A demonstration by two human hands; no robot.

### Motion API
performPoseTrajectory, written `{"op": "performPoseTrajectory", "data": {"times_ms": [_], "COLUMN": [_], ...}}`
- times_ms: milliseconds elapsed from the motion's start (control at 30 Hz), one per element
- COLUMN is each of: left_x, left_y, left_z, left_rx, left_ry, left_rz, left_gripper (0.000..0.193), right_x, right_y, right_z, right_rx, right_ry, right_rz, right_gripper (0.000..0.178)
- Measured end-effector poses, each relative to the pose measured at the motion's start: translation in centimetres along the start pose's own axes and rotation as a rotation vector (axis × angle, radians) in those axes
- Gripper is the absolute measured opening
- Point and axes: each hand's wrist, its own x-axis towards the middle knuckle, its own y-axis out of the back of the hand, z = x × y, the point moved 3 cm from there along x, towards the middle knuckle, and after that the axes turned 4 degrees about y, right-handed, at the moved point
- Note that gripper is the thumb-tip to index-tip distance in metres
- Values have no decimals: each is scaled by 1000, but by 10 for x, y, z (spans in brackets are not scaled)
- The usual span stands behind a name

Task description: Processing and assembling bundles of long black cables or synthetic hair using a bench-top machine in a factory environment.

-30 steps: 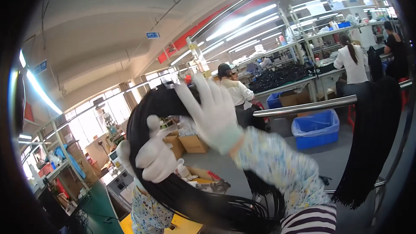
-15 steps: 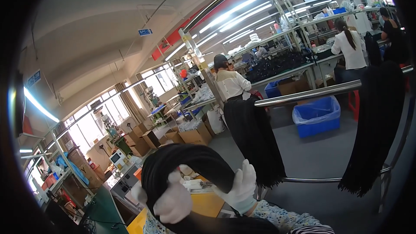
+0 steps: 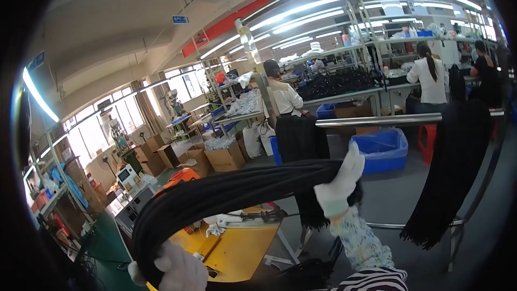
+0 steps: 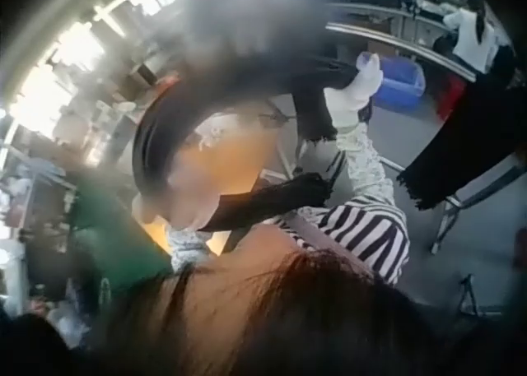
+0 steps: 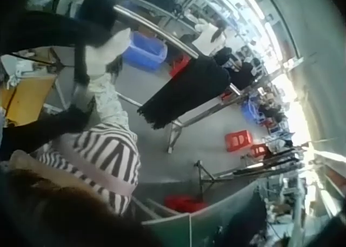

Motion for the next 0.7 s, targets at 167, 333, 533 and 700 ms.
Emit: {"op": "performPoseTrajectory", "data": {"times_ms": [167,333,533,700], "left_x": [-18,-20,-29,-30], "left_y": [-21,-42,-31,-8], "left_z": [6,7,7,-3], "left_rx": [33,84,43,-64], "left_ry": [-69,-78,-128,-145], "left_rz": [-44,-57,-87,-127], "left_gripper": [77,78,79,79], "right_x": [-55,-51,-27,-91], "right_y": [32,0,52,94], "right_z": [-94,-18,56,140], "right_rx": [-182,-471,-238,-631], "right_ry": [144,307,125,-43], "right_rz": [-95,272,147,-142], "right_gripper": [89,92,67,62]}}
